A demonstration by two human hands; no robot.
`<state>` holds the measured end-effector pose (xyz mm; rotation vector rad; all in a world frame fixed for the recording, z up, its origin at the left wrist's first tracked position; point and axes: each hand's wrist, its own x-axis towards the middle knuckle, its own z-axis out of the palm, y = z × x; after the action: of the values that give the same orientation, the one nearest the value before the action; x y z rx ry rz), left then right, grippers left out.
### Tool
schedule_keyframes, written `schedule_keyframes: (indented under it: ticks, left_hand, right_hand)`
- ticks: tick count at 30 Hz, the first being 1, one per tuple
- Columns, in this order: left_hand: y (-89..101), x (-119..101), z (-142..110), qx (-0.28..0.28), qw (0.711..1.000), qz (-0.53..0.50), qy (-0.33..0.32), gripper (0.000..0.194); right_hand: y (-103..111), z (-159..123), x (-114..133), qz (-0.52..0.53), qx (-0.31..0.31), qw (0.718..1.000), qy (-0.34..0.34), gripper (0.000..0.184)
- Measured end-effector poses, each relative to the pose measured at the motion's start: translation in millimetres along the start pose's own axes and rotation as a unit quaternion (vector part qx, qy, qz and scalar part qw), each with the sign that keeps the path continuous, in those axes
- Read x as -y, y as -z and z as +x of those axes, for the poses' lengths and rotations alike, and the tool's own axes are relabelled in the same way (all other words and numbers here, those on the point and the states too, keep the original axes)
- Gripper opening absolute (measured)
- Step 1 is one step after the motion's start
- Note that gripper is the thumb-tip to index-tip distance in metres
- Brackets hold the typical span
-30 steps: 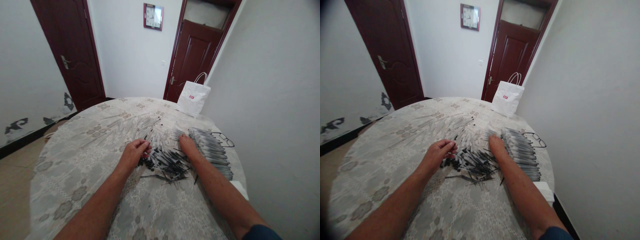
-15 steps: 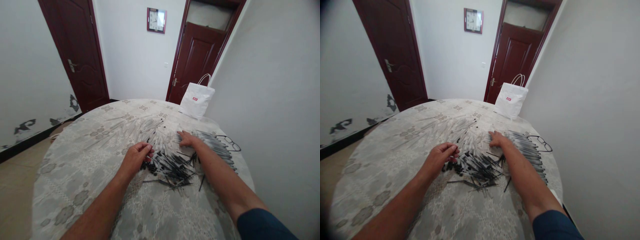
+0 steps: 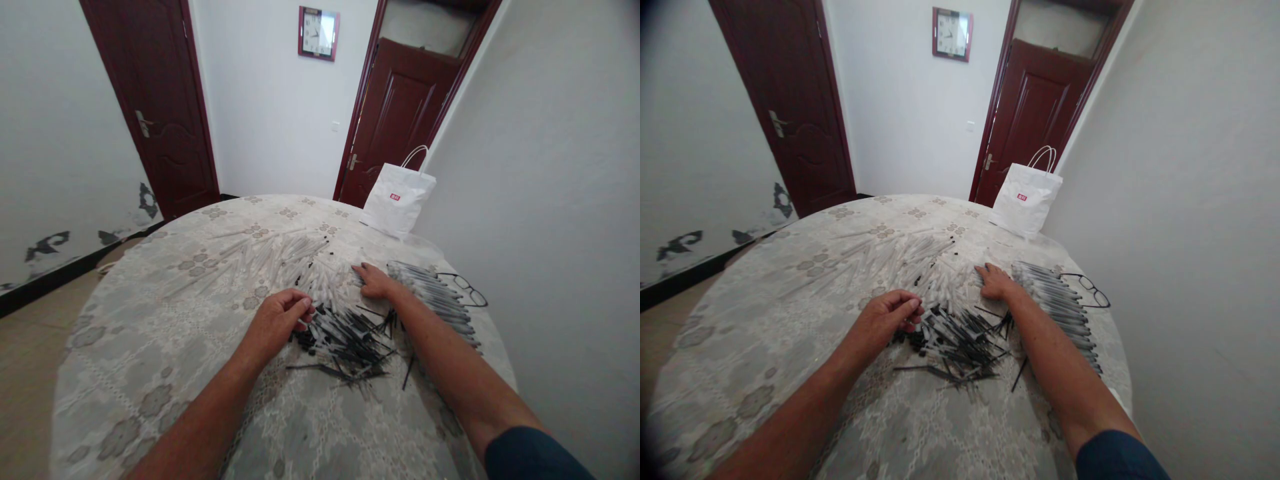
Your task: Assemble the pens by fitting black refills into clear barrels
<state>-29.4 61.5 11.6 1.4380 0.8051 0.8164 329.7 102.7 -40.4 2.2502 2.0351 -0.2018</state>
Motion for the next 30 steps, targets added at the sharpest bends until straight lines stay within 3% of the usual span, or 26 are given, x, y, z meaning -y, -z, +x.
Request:
schedule_keyframes:
  ticks: [7, 20, 30]
  left_hand:
    - [-2.1, 3.1, -0.5, 0.009, 1.0, 0.021, 0.005, 0.036]
    - [-2.9, 6.6, -0.2, 0.029, 0.998, 0.058, -0.003, 0.035]
    - [-4.8, 4.9, -1.9, 0.032, 0.998, 0.058, -0.005, 0.031]
  right_hand:
    - [-8.4, -4.0, 6.5, -0.019, -0.026, 0.999, 0.011, 0.086]
    - [2.0, 3.5, 0.9, -0.035, -0.035, 0.996, 0.069, 0.082]
    - [1.5, 5.5, 1.9, -0.034, -0.048, 0.998, 0.02, 0.08]
